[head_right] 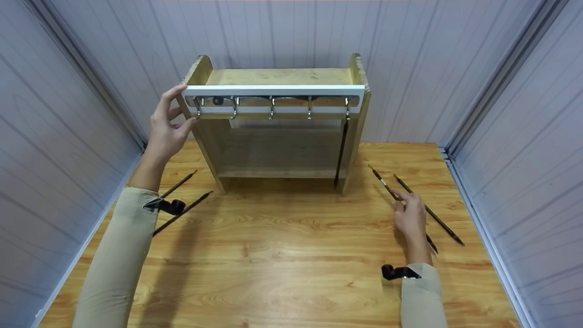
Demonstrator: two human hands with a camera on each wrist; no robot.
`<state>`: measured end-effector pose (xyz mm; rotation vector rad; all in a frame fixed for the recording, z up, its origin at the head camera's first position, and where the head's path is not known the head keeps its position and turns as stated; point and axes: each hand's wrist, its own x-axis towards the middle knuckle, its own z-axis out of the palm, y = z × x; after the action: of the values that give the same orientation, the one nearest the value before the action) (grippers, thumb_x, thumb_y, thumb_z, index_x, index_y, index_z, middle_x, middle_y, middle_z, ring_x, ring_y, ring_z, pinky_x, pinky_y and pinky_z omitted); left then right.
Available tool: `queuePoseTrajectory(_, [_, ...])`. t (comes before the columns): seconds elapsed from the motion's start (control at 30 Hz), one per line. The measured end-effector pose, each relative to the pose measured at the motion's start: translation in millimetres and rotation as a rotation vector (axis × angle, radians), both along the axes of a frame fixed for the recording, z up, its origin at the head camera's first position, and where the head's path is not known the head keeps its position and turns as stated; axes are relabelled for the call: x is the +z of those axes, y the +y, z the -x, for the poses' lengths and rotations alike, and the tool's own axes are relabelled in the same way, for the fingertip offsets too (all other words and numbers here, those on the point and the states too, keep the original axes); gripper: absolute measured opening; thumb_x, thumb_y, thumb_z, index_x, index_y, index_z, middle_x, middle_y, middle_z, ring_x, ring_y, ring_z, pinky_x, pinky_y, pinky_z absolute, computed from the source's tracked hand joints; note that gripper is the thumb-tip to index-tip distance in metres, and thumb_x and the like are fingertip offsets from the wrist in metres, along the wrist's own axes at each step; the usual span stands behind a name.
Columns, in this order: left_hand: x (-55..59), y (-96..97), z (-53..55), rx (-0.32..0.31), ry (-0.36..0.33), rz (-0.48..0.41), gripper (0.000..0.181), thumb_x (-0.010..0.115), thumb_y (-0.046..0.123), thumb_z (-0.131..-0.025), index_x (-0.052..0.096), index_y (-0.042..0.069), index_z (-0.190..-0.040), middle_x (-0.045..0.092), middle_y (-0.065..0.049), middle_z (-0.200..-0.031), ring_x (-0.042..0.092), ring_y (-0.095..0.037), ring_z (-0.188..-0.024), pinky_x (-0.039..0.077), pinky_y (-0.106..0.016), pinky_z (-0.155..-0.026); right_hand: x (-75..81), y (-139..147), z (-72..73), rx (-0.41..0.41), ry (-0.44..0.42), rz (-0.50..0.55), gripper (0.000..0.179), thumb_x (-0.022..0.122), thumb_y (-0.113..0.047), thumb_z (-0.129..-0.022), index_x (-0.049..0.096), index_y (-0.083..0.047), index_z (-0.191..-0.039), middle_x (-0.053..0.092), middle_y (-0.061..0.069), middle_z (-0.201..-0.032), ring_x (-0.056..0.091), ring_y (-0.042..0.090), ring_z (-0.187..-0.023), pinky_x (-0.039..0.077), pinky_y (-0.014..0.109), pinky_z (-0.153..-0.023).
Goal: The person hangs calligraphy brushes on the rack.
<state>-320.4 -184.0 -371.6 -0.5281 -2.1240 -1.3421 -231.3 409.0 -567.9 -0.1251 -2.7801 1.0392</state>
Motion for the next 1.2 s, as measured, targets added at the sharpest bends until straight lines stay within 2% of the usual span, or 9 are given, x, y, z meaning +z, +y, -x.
queuePoseTrajectory(0.17, [-0.1, 0.6, -0.4, -0.002, 0.008, -0.001, 0.067, 0.07, -0.015, -0.1, 0.056, 0.008, -0.161, 0.047, -0.019, -0.177, 0.055, -0.037, -0.16, 0.069, -0.049, -0.111, 6.4, -5, -1.3, -0.01, 0.032, 0.027, 0.046, 0.048, -0.009, -0.119, 0.059, -0.011, -0.164, 0.059, 0.025, -0.139, 0.049, 0.019, -0.092, 0.041, 0.024, -0.066])
queuePoseTrajectory(0.43, [-1.6, 0.0, 1.7, -0.007, 0.019, 0.003, 0.065, 0.069, -0.016, -0.099, 0.057, 0.006, -0.159, 0.049, -0.02, -0.175, 0.055, -0.035, -0.159, 0.067, -0.051, -0.114, 15.5, -13, -1.7, -0.005, 0.168, 0.051, 0.042, 0.053, -0.001, -0.115, 0.064, 0.0, -0.155, 0.057, 0.019, -0.123, 0.041, -0.004, -0.091, 0.033, 0.015, -0.066])
queuePoseTrajectory(0.6, [-1.1, -0.7, 1.6, -0.012, 0.03, 0.008, 0.064, 0.069, -0.015, -0.099, 0.056, 0.005, -0.159, 0.048, -0.021, -0.175, 0.053, -0.036, -0.161, 0.064, -0.049, -0.12, 23.8, -17, -1.7, -0.011, 0.205, 0.094, 0.038, 0.052, 0.0, -0.115, 0.065, 0.004, -0.151, 0.055, 0.015, -0.117, 0.041, -0.01, -0.094, 0.034, 0.009, -0.072])
queuePoseTrajectory(0.67, [-1.1, -0.7, 1.5, -0.011, 0.029, 0.009, 0.065, 0.069, -0.015, -0.1, 0.056, 0.005, -0.16, 0.048, -0.021, -0.175, 0.053, -0.037, -0.16, 0.065, -0.048, -0.12, 27.2, -18, -1.2, -0.014, 0.22, 0.116, 0.038, 0.052, 0.001, -0.115, 0.065, 0.005, -0.151, 0.055, 0.015, -0.118, 0.042, -0.01, -0.094, 0.035, 0.007, -0.073])
queuePoseTrajectory(0.9, [-2.1, -0.8, 2.4, -0.001, 0.025, 0.006, 0.065, 0.069, -0.015, -0.099, 0.056, 0.006, -0.159, 0.048, -0.02, -0.176, 0.053, -0.036, -0.161, 0.065, -0.048, -0.119, 39.0, -23, -1.6, -0.009, 0.278, 0.183, 0.041, 0.05, 0.005, -0.114, 0.061, 0.004, -0.154, 0.063, 0.027, -0.132, 0.043, -0.006, -0.094, 0.036, 0.006, -0.072])
queuePoseTrajectory(0.97, [-2.2, -0.6, 2.0, 0.002, 0.018, 0.006, 0.066, 0.069, -0.016, -0.099, 0.057, 0.006, -0.16, 0.048, -0.019, -0.176, 0.053, -0.036, -0.161, 0.065, -0.048, -0.118, 41.8, -25, -1.8, -0.015, 0.295, 0.191, 0.041, 0.051, 0.004, -0.114, 0.062, 0.003, -0.154, 0.067, 0.019, -0.128, 0.045, -0.005, -0.095, 0.037, 0.007, -0.072])
queuePoseTrajectory(1.03, [-1.7, -0.2, 1.4, 0.004, 0.013, 0.006, 0.066, 0.07, -0.016, -0.099, 0.057, 0.007, -0.16, 0.048, -0.019, -0.176, 0.052, -0.035, -0.162, 0.065, -0.048, -0.118, 44.8, -27, -1.9, -0.024, 0.306, 0.193, 0.041, 0.052, 0.003, -0.115, 0.063, 0.002, -0.154, 0.069, -0.001, -0.121, 0.046, -0.005, -0.096, 0.039, 0.007, -0.073])
queuePoseTrajectory(1.13, [-1.0, 0.4, 1.3, 0.002, 0.015, -0.002, 0.066, 0.07, -0.016, -0.099, 0.057, 0.006, -0.159, 0.048, -0.018, -0.176, 0.052, -0.035, -0.162, 0.065, -0.049, -0.119, 48.4, -29, -1.4, -0.024, 0.32, 0.192, 0.04, 0.051, 0.0, -0.116, 0.062, 0.001, -0.155, 0.059, -0.031, -0.113, 0.049, -0.005, -0.098, 0.041, 0.006, -0.074])
queuePoseTrajectory(1.2, [-0.7, 0.7, 1.2, -0.005, 0.019, -0.005, 0.066, 0.07, -0.016, -0.099, 0.057, 0.006, -0.159, 0.048, -0.019, -0.176, 0.053, -0.036, -0.161, 0.065, -0.051, -0.119, 50.7, -31, -1.3, -0.017, 0.334, 0.197, 0.041, 0.051, 0.001, -0.116, 0.061, 0.002, -0.155, 0.054, -0.04, -0.11, 0.05, -0.004, -0.099, 0.041, 0.005, -0.074])
